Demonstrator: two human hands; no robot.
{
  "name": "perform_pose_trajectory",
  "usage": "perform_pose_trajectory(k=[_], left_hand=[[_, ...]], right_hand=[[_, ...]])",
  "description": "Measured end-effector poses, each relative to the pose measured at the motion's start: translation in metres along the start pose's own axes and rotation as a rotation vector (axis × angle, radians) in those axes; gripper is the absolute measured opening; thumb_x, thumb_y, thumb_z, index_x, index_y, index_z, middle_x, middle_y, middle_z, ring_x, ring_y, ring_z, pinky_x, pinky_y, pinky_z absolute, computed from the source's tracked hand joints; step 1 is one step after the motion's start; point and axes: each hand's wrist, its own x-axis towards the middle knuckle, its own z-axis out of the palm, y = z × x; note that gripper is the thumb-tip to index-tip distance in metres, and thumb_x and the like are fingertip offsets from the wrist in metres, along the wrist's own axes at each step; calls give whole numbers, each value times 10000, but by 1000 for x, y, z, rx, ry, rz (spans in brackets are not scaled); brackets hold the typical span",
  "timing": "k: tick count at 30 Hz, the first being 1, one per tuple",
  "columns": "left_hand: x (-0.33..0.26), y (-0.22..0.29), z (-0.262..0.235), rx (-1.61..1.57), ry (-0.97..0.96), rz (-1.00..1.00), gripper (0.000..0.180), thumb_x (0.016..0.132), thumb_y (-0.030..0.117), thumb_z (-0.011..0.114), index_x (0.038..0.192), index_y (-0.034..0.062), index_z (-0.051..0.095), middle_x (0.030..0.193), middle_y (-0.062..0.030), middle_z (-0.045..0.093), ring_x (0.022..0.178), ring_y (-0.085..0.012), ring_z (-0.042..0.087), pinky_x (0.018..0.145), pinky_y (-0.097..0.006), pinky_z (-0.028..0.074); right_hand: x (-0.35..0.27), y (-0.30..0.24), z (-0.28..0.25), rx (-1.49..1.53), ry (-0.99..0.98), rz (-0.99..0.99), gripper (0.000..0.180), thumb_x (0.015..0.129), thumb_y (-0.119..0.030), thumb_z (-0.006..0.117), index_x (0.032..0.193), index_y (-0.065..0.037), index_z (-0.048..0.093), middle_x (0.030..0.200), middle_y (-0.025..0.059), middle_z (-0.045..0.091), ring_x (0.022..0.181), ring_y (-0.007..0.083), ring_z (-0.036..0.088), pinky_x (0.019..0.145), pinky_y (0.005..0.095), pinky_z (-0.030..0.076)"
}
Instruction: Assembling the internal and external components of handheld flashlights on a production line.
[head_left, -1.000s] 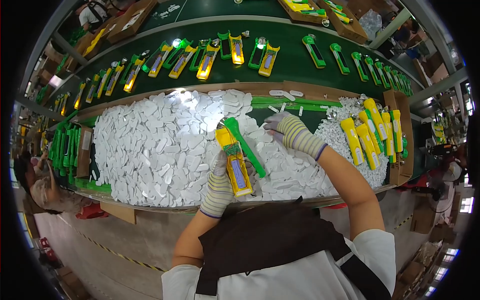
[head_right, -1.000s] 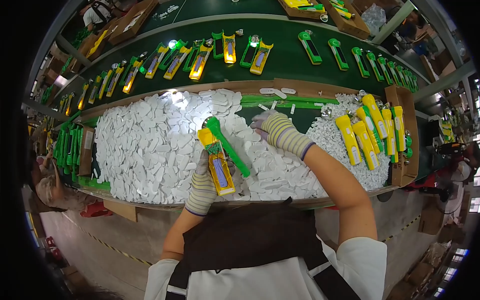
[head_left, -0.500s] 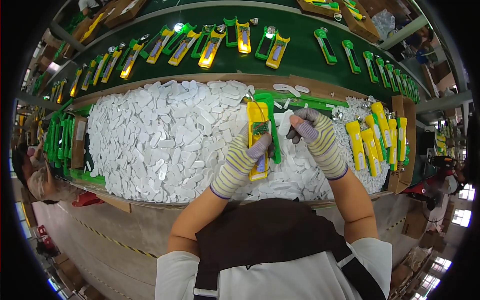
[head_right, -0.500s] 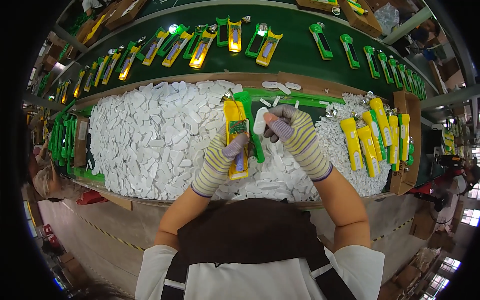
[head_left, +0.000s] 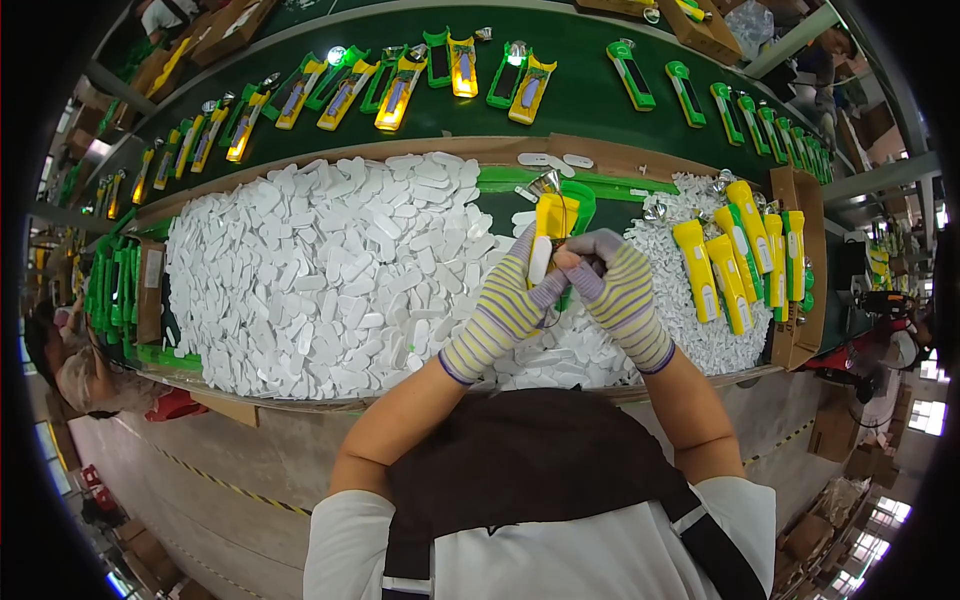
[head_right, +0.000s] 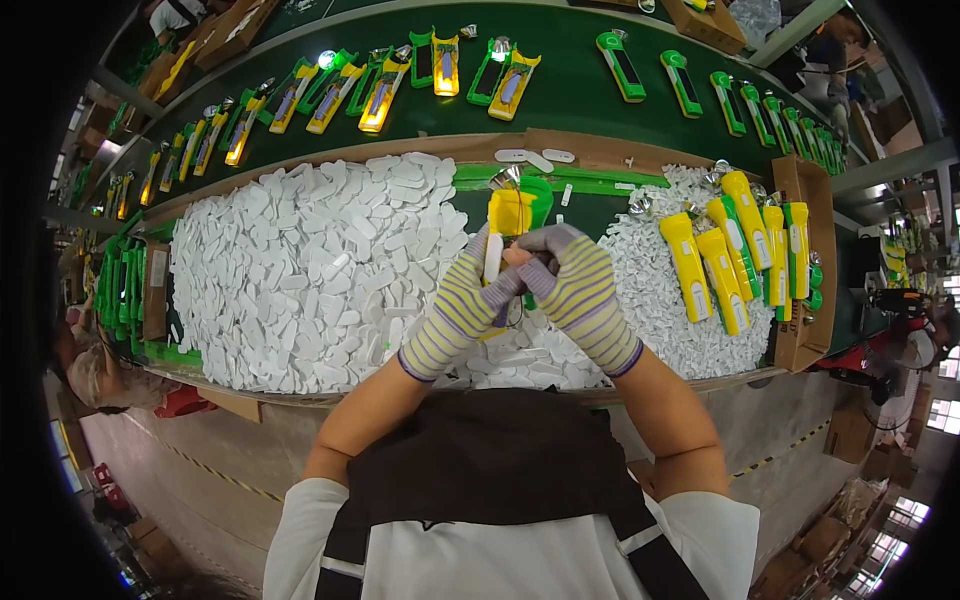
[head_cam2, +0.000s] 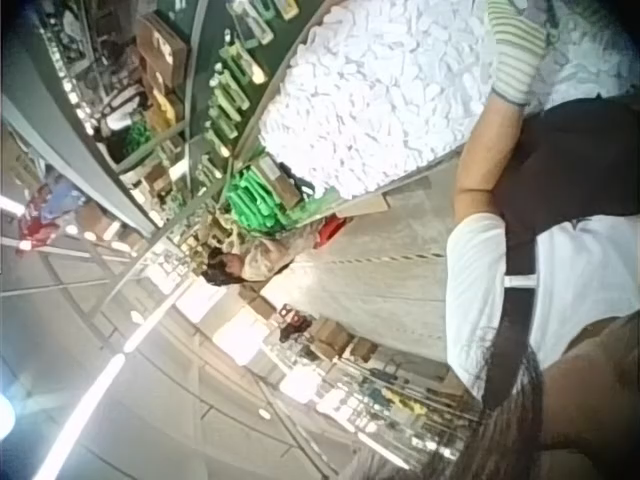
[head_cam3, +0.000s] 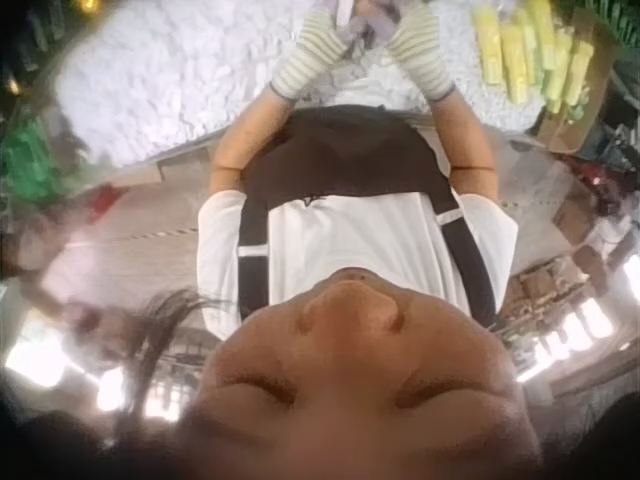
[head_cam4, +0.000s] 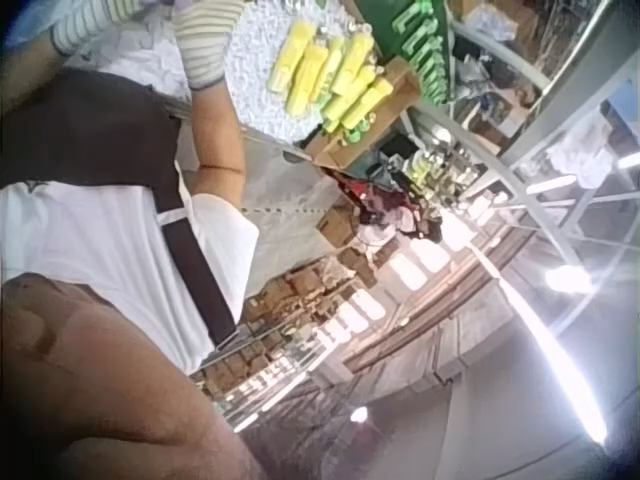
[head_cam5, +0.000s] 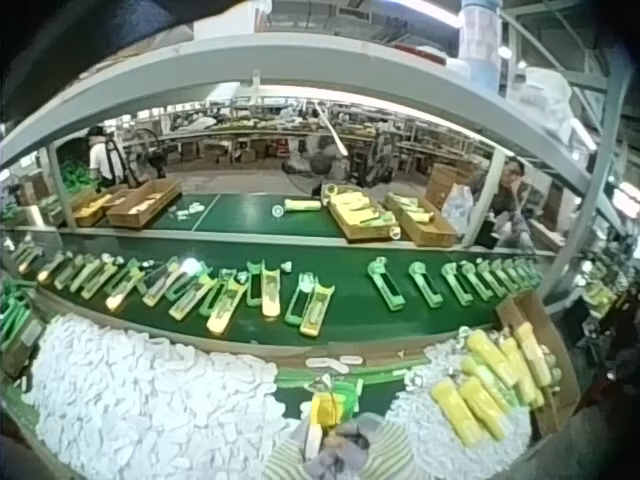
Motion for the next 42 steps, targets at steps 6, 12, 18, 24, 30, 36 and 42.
perform_pose_trajectory(k=[6, 12, 18, 24, 30, 36, 42], left_hand=[[0, 23, -6, -454, -55, -328, 561, 832, 546, 564, 1142, 86, 486, 876, -14, 567, 754, -85, 568, 666, -208, 483], [13, 7, 2, -589, 36, -81, 482, 858, 414, 601, 1198, 106, 455, 988, -28, 563, 868, -132, 584, 727, -269, 516], [6, -4, 9, -541, 175, -79, 539, 862, 496, 548, 1222, 110, 441, 982, -33, 560, 863, -127, 565, 731, -268, 503], [3, 7, 22, -312, 248, -72, 583, 844, 416, 623, 1273, 120, 361, 969, -21, 518, 821, -104, 533, 688, -239, 502], [8, 17, 22, -347, -29, -199, 641, 798, 2, 603, 1327, 130, 265, 917, -27, 497, 789, -105, 552, 628, -228, 498], [-4, 10, 41, 102, -343, -32, 814, 772, 71, 599, 1423, 49, 111, 969, -63, 471, 795, -126, 503, 671, -240, 456], [8, 5, -3, -850, -138, -453, 584, 763, 396, 705, 1192, 82, 462, 1004, -66, 577, 914, -201, 591, 821, -362, 515]], right_hand=[[-23, 52, 0, 866, -229, 425, 438, 723, -58, 749, 1005, -46, 414, 1024, 93, 567, 941, 147, 568, 827, 284, 467], [-31, 22, 7, 62, 45, -61, 480, 767, -167, 689, 1181, 7, 520, 1057, 179, 612, 939, 266, 626, 820, 319, 488], [-38, 24, 25, 143, 10, 17, 497, 810, -258, 649, 1224, -14, 525, 1112, 209, 603, 982, 291, 623, 837, 313, 480], [-37, 20, 22, 181, -76, 119, 451, 855, -203, 616, 1232, 13, 499, 1141, 183, 588, 1004, 243, 588, 845, 305, 466], [12, 12, -41, -309, 218, -495, 309, 885, -266, 521, 1083, -43, 603, 1020, 127, 602, 990, 318, 539, 887, 374, 411], [31, 43, -23, 294, -95, -202, 692, 880, -636, 335, 967, -4, 605, 767, 82, 617, 674, 149, 596, 616, 270, 468], [73, 114, -18, -387, -107, 278, 360, 736, -309, 717, 966, -41, 649, 841, 128, 671, 750, 234, 646, 708, 326, 503]])
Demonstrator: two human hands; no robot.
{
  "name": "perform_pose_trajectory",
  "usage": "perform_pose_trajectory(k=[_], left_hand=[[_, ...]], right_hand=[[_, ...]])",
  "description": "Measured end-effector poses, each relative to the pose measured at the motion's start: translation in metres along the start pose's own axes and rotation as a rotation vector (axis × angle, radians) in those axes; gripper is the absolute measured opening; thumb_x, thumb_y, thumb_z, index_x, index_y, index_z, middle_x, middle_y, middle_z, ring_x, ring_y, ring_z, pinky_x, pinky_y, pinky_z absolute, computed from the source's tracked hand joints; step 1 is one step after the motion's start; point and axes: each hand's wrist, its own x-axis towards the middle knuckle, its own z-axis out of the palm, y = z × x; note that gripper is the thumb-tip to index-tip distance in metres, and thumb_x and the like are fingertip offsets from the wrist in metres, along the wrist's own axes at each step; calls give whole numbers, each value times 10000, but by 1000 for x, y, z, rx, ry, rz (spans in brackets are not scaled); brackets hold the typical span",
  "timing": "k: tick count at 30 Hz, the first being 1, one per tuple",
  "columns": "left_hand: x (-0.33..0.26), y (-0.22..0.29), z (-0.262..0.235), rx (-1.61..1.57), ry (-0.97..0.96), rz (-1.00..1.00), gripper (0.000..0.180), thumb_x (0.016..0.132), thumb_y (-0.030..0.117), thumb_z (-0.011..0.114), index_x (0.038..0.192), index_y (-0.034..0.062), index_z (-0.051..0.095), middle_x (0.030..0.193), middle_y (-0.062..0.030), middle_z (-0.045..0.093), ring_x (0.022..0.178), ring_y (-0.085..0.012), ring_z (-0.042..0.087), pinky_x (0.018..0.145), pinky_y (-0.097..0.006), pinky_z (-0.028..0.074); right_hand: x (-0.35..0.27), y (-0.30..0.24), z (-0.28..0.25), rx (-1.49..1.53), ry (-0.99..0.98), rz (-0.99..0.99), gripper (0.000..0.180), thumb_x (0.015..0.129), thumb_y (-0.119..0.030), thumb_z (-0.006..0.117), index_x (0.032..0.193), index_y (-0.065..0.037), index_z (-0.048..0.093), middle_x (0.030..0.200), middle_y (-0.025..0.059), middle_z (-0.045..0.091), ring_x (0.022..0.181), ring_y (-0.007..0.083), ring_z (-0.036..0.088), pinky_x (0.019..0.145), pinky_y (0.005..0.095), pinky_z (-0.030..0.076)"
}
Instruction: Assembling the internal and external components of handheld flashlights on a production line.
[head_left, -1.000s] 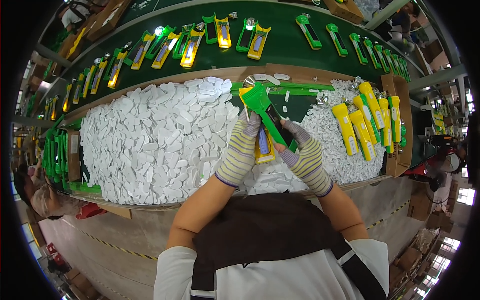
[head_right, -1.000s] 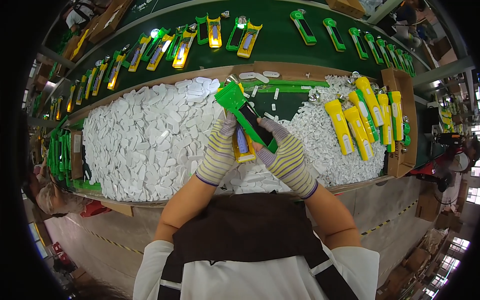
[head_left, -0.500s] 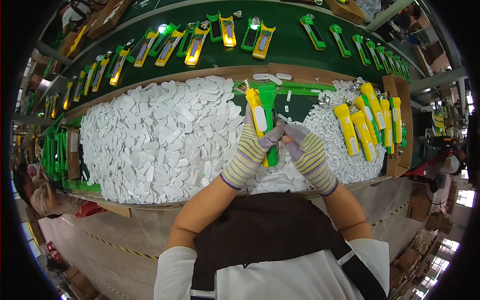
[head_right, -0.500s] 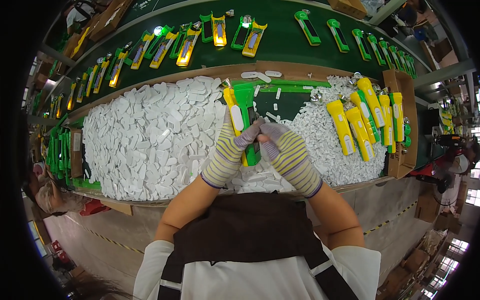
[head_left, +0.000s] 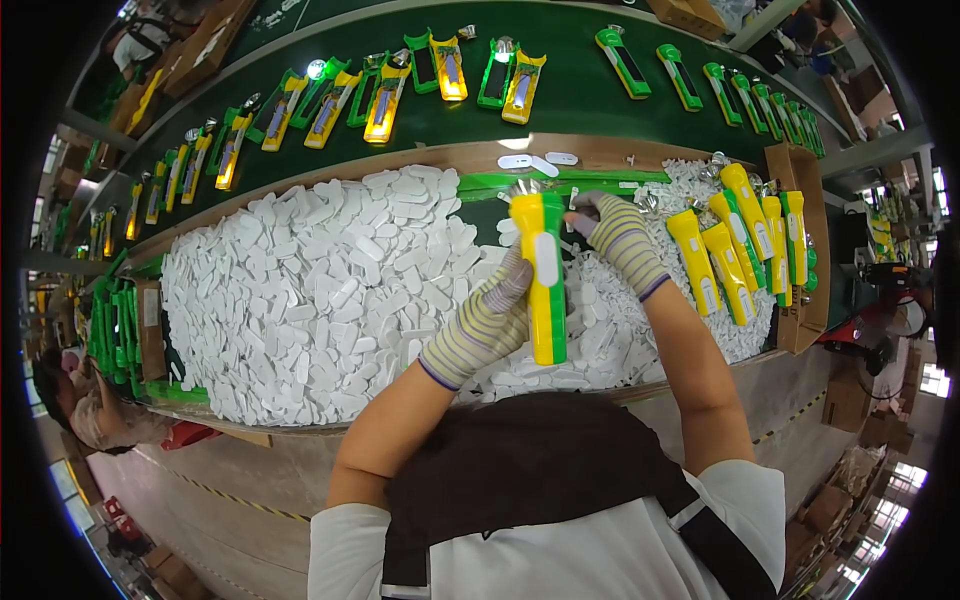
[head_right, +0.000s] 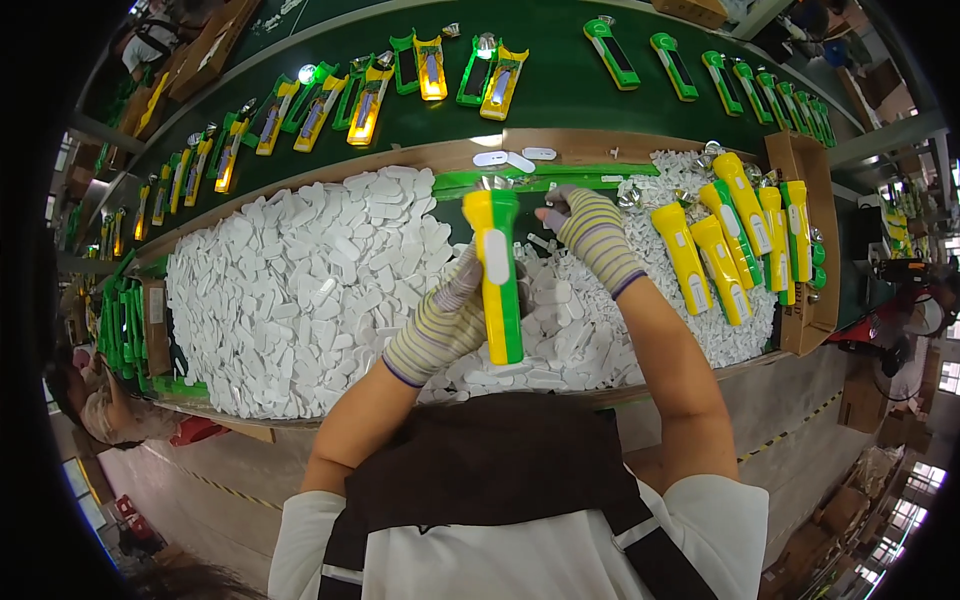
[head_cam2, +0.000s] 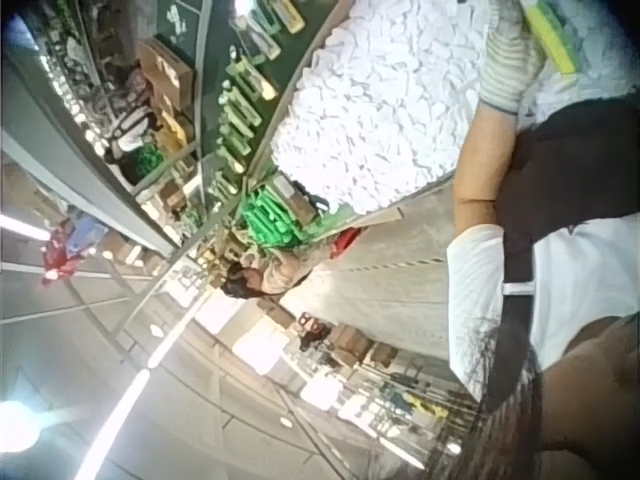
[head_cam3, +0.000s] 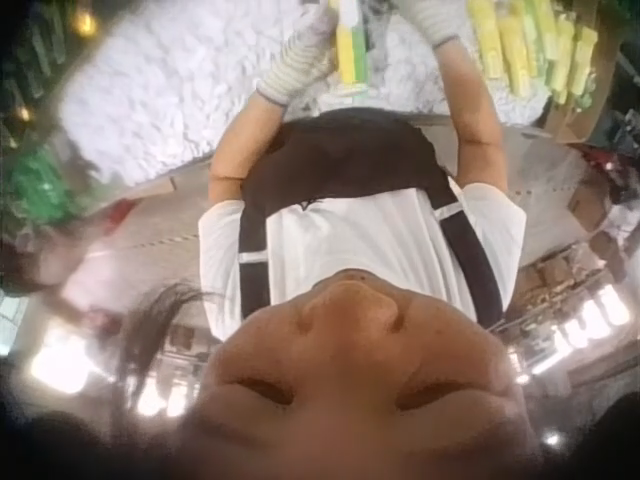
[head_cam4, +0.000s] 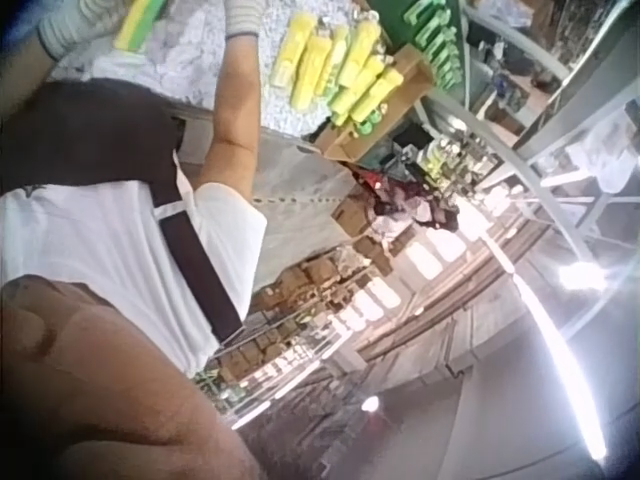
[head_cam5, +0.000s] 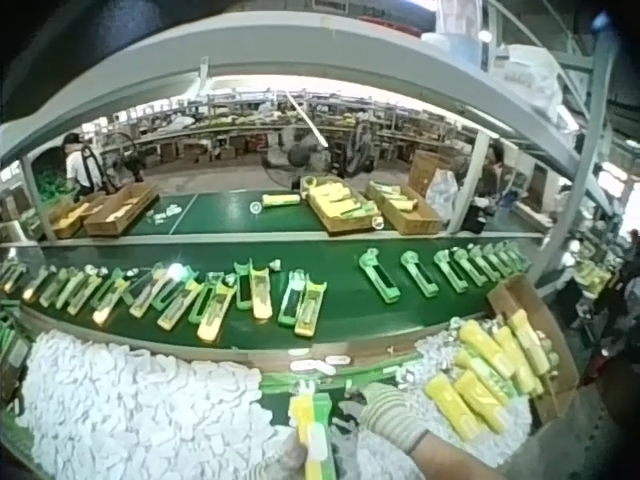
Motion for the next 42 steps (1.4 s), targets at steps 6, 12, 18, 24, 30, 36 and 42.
perform_pose_trajectory(k=[6, 12, 18, 24, 30, 36, 42], left_hand=[[-6, 7, -5, 204, -76, 66, 591, 741, 397, 737, 1149, 65, 469, 919, -46, 578, 846, -171, 604, 748, -328, 521], [-2, 10, 7, 557, 206, 410, 482, 735, 189, 733, 1131, 97, 474, 858, -15, 557, 731, -128, 564, 653, -266, 483], [-5, 16, 17, 551, 165, 369, 432, 764, 83, 670, 1125, 82, 433, 895, -34, 560, 775, -132, 581, 677, -258, 495], [-2, 2, 30, 546, 135, 405, 722, 723, -39, 620, 1330, 65, 243, 1035, -83, 528, 884, -168, 581, 734, -274, 512], [-4, -2, 14, 669, 140, 454, 804, 738, -24, 608, 1380, 43, 129, 1109, -105, 505, 968, -186, 559, 808, -282, 495], [8, -10, 8, 904, 203, 559, 860, 740, -31, 595, 1403, 34, 51, 1174, -121, 482, 1027, -202, 542, 853, -291, 484], [19, 5, 22, 728, 117, 523, 953, 676, -57, 616, 1420, 57, 32, 1190, -123, 457, 1037, -208, 519, 872, -294, 470]], right_hand=[[7, 8, 21, -271, -56, -33, 218, 725, -277, 709, 859, -107, 675, 787, 130, 668, 749, 285, 641, 692, 362, 498], [-27, -20, 5, 329, 94, -151, 329, 762, -138, 672, 1063, -22, 606, 801, 85, 642, 687, 139, 610, 651, 258, 506], [-80, -76, -16, 998, -11, -172, 262, 792, -96, 678, 1034, -7, 628, 870, 63, 658, 778, 99, 616, 694, 225, 504], [-74, -94, -26, -79, 447, -913, 157, 696, -79, 676, 850, -70, 648, 967, 51, 633, 860, 241, 608, 755, 355, 485], [-73, -87, -20, -151, 377, -1012, 253, 688, -118, 694, 930, -80, 634, 1019, 55, 619, 894, 249, 598, 747, 379, 483], [-78, -73, -2, -51, 373, -966, 309, 726, -93, 678, 1027, -60, 617, 1069, 96, 605, 919, 287, 585, 795, 389, 473], [-68, -75, -9, -37, 428, -926, 261, 742, -118, 679, 991, -59, 623, 1051, 104, 620, 897, 292, 605, 783, 388, 495]])
